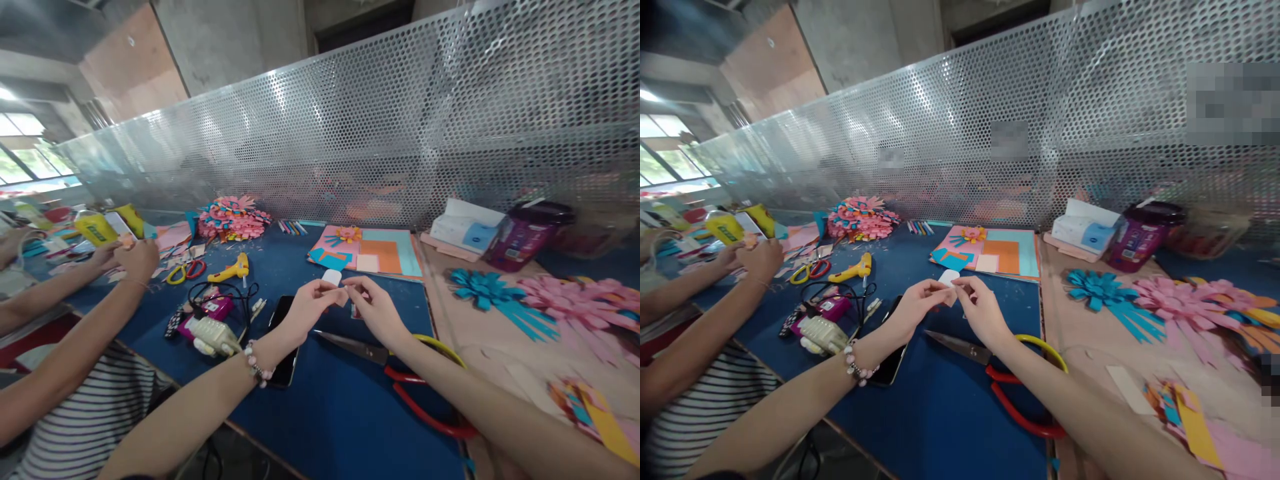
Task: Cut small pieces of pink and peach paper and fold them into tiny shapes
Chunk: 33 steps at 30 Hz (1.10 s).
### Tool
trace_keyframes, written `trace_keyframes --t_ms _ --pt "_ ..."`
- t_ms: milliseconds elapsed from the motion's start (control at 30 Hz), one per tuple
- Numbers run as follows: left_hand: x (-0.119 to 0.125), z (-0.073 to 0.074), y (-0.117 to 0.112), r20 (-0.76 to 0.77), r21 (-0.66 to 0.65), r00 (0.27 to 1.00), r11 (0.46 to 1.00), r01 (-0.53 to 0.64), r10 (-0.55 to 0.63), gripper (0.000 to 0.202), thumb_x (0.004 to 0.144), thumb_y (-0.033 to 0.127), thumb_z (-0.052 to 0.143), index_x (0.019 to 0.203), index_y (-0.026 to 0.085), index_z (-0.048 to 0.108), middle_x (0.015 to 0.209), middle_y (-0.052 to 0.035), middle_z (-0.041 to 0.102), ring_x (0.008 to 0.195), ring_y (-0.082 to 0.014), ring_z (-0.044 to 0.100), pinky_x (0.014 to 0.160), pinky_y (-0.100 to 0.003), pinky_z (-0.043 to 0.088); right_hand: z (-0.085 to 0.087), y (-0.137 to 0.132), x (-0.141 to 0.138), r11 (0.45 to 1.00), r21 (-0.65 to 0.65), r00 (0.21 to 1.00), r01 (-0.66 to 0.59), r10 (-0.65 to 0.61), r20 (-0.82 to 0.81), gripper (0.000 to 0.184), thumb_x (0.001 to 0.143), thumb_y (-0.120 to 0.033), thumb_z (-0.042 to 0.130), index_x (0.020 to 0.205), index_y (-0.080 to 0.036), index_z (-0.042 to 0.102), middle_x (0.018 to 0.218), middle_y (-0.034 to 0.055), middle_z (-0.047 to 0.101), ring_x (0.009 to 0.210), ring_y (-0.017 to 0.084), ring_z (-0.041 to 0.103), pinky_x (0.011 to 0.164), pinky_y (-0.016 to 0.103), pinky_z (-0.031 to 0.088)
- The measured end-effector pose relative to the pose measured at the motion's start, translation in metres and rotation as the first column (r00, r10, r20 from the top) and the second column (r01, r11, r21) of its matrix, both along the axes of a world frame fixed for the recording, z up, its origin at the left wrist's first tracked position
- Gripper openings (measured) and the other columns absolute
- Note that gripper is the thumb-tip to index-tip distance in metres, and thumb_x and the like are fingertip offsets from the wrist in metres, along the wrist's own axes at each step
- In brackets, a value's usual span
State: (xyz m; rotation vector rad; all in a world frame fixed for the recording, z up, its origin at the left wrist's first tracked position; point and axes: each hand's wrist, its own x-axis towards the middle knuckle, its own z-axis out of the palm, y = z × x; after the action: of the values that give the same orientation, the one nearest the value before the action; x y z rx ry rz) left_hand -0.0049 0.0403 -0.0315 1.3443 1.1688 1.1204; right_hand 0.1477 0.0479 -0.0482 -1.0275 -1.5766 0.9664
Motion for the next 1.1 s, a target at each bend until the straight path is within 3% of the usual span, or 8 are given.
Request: trace_keyframes --t_ms 433,533,600,667,733,867,933,1100 --pt "0.001 -0.003 0.0 -0.071 0.045 0.992 0.993 0.109 -0.106 0.024 0.069 0.036 0.063 0.079 0.014 0.064 0.071 -0.0031 0.061 0.061 -0.0116 0.052 0.055 -0.023 0.036 -0.003 0.0 -0.004 0.998 0.046 0.996 0.031 -0.027 -0.089 0.035 0.079 -0.04 0.055 0.107 -0.02 0.049 0.08 0.0011 0.058 0.062 0.012 0.053 0.052 0.024 0.045" --pt "0.001 -0.003 0.001 -0.052 0.02 0.993 0.994 0.106 -0.105 0.024 0.069 0.036 0.064 0.079 0.014 0.063 0.07 -0.0024 0.06 0.059 -0.0107 0.05 0.054 -0.022 0.034 0.012 0.005 0.002 0.999 0.048 0.999 0.025 -0.023 -0.039 0.034 0.081 -0.042 0.051 0.107 -0.019 0.05 0.078 0.0008 0.058 0.056 0.011 0.051 0.05 0.025 0.045" --pt "0.0 -0.001 0.001 -0.031 0.013 0.995 0.995 0.096 -0.095 0.024 0.068 0.036 0.065 0.078 0.014 0.063 0.067 -0.0014 0.059 0.056 -0.0099 0.048 0.053 -0.022 0.032 0.031 0.008 0.015 0.998 0.046 0.991 -0.044 0.038 0.128 0.026 0.081 -0.041 0.05 0.094 -0.019 0.055 0.072 0.0013 0.059 0.057 0.013 0.053 0.051 0.026 0.044" --pt "-0.001 0.0 0.001 -0.02 0.015 0.996 0.997 0.082 -0.081 0.023 0.068 0.035 0.065 0.076 0.014 0.062 0.063 -0.0003 0.057 0.054 -0.0092 0.045 0.052 -0.022 0.032 0.051 0.005 0.035 0.982 -0.071 0.899 -0.174 0.188 0.397 0.028 0.082 -0.044 0.048 0.072 -0.019 0.056 0.063 0.0024 0.059 0.056 0.014 0.054 0.049 0.025 0.041" --pt "-0.001 0.002 0.0 -0.014 0.017 0.997 0.997 0.076 -0.075 0.023 0.068 0.035 0.065 0.075 0.014 0.061 0.061 0.0004 0.055 0.053 -0.0088 0.044 0.053 -0.022 0.031 0.064 -0.006 0.057 0.987 -0.051 0.776 -0.154 0.153 0.612 0.032 0.078 -0.046 0.053 0.06 -0.02 0.054 0.057 0.002 0.057 0.05 0.013 0.049 0.044 0.025 0.035" --pt "-0.003 0.002 0.001 0.016 0.032 0.996 0.996 0.082 -0.083 0.023 0.069 0.036 0.064 0.074 0.014 0.061 0.062 0.0006 0.054 0.055 -0.0089 0.045 0.054 -0.021 0.033 0.061 -0.042 0.086 0.971 -0.174 0.528 -0.164 0.236 0.816 0.023 0.06 -0.041 0.072 0.063 -0.022 0.058 0.062 0.0017 0.057 0.052 0.016 0.05 0.045 0.026 0.032" --pt "-0.003 0.0 0.001 0.03 0.027 0.996 0.997 0.079 -0.08 0.023 0.069 0.037 0.064 0.073 0.014 0.061 0.06 0.0009 0.053 0.054 -0.0089 0.044 0.054 -0.022 0.033 0.052 -0.056 0.092 0.966 -0.186 0.498 -0.178 0.252 0.83 0.023 0.057 -0.034 0.074 0.07 -0.022 0.06 0.073 0.0036 0.06 0.062 0.02 0.055 0.051 0.028 0.037" --pt "-0.004 -0.002 0.004 0.037 0.018 0.996 0.997 0.079 -0.08 0.023 0.069 0.037 0.064 0.075 0.014 0.062 0.059 0.0003 0.054 0.053 -0.0092 0.045 0.054 -0.023 0.034 0.033 -0.07 0.092 0.979 -0.126 0.531 -0.159 0.192 0.825 0.013 0.066 -0.03 0.062 0.076 -0.022 0.058 0.086 0.0066 0.061 0.077 0.022 0.058 0.064 0.031 0.044"
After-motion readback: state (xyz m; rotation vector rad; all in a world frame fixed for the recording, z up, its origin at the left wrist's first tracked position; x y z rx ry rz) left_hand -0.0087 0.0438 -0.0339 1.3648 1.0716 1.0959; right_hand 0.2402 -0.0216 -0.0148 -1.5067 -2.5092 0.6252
